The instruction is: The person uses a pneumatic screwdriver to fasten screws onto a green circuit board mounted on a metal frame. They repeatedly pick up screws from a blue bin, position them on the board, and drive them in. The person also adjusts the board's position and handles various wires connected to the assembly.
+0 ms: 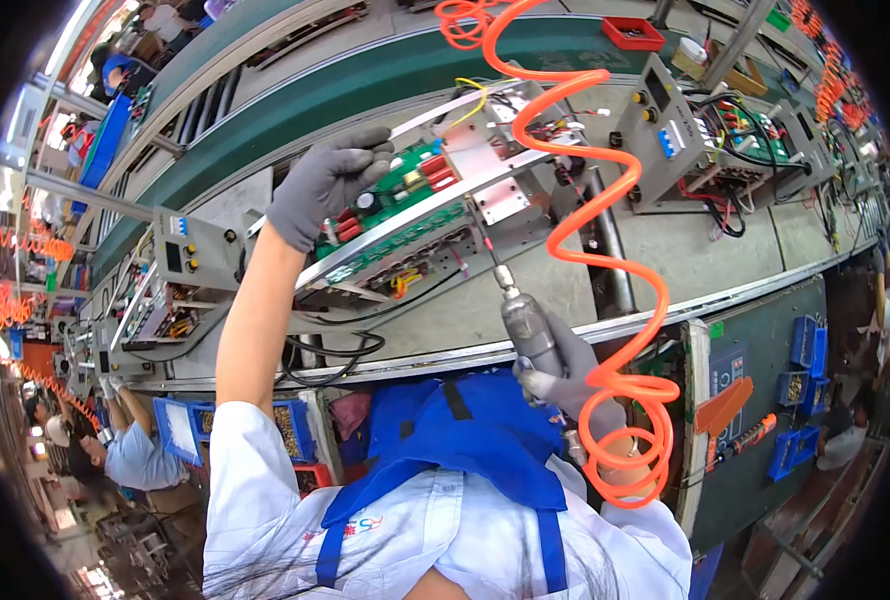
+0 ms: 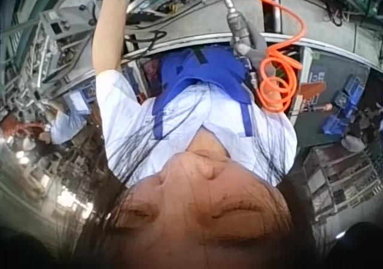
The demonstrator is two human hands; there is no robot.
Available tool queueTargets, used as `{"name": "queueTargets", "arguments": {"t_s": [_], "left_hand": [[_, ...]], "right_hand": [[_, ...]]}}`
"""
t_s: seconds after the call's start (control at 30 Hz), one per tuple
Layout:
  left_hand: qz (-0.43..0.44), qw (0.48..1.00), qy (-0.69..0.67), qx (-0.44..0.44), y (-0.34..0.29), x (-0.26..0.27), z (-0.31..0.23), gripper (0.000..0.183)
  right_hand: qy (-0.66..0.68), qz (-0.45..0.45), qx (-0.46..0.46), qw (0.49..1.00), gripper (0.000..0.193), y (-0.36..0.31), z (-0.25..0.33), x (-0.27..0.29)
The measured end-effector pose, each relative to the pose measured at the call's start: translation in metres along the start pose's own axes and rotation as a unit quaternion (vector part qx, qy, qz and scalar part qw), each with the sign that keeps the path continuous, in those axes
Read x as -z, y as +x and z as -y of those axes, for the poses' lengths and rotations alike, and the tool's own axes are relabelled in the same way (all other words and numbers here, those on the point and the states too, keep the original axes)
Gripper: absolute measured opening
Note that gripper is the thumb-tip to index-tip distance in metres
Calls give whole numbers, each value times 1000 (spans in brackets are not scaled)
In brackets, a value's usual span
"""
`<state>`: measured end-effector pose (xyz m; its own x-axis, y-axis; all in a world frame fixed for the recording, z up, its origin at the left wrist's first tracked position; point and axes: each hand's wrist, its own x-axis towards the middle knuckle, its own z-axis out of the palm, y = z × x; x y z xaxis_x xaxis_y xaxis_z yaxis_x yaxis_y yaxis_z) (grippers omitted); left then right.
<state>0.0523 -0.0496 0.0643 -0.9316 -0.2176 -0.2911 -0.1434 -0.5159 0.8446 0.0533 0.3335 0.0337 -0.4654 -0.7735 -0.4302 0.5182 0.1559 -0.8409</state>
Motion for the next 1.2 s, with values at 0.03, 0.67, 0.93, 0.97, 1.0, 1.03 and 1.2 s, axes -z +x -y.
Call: {"name": "queueTargets", "arguments": {"t_s": [0.03, 0.67, 0.93, 0.97, 1.0, 1.03, 1.2], "left_hand": [[-8, 1000, -23, -10, -13, 1, -6, 40], [0, 963, 269, -9, -124, 69, -16, 29], [80, 744, 640, -176, -116, 98, -4, 20], [75, 731, 652, -185, -115, 100, -2, 21], [71, 719, 664, -193, -114, 101, -1, 21], [66, 706, 676, -201, -114, 102, 0, 22], [66, 713, 670, -198, -117, 96, 1, 23]], "right_hand": [[8, 2, -6, 1000, 82, -4, -4, -2], [-74, 91, 8, 993, 93, 17, -54, -129], [-115, 37, 33, 992, 93, 16, -63, -150], [-163, 20, 55, 985, 93, 17, -68, -153], [-211, 4, 76, 975, 93, 17, -71, -156], [-140, 17, 47, 989, 92, 17, -72, -159], [130, 94, -17, 987, 90, 11, -73, -169]]}}
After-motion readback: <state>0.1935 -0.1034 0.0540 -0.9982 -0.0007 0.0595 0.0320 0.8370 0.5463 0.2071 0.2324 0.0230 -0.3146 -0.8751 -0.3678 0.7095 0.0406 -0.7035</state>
